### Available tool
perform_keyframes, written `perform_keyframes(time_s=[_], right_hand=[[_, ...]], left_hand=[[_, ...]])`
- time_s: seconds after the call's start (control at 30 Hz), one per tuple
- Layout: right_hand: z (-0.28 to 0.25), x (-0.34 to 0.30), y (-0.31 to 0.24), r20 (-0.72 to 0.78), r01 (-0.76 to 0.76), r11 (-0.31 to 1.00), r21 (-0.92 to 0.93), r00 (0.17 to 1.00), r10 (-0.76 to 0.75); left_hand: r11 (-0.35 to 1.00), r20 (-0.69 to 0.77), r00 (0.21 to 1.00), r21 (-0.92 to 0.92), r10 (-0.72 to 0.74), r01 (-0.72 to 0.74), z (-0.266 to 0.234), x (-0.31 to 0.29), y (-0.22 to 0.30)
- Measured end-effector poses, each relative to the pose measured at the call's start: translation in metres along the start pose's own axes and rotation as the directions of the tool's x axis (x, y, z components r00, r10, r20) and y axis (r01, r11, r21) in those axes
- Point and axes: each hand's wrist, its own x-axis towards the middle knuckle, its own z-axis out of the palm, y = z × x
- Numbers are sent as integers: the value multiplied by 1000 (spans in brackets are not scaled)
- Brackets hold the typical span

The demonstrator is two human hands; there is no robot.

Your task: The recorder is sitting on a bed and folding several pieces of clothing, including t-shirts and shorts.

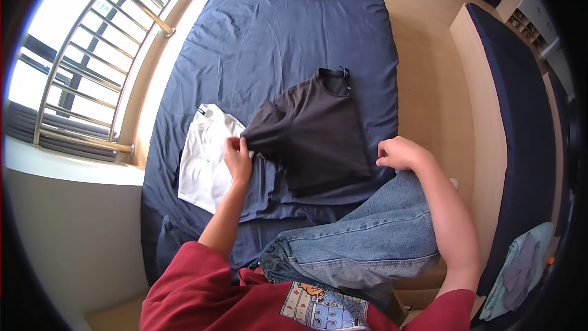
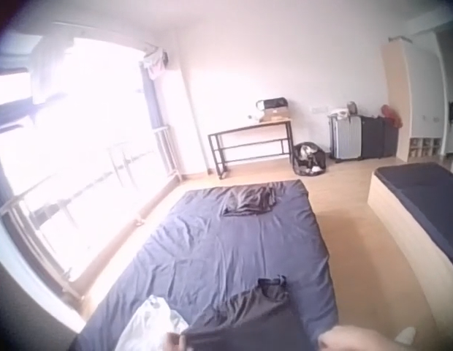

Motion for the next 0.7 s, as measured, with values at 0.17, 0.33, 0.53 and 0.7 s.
perform_keyframes(time_s=[0.17, 0.33, 0.53, 0.7], right_hand=[[0, 1, -2, 17, -12, 1000, 4, 1000, 12], [6, 5, 1, 33, -6, 1000, -17, 999, 6], [23, 23, -1, 151, -50, 988, -144, 986, 72], [27, 23, -4, 174, -63, 990, -123, 981, 84]], left_hand=[[907, 452, 790, 126, -414, 402, -11, -44, -57], [654, 672, 483, 4, -562, 756, 9, -67, -19], [838, 616, 568, 414, -546, 356, 23, -82, 14], [802, 822, 441, 33, -362, 597, 10, -92, 36]])
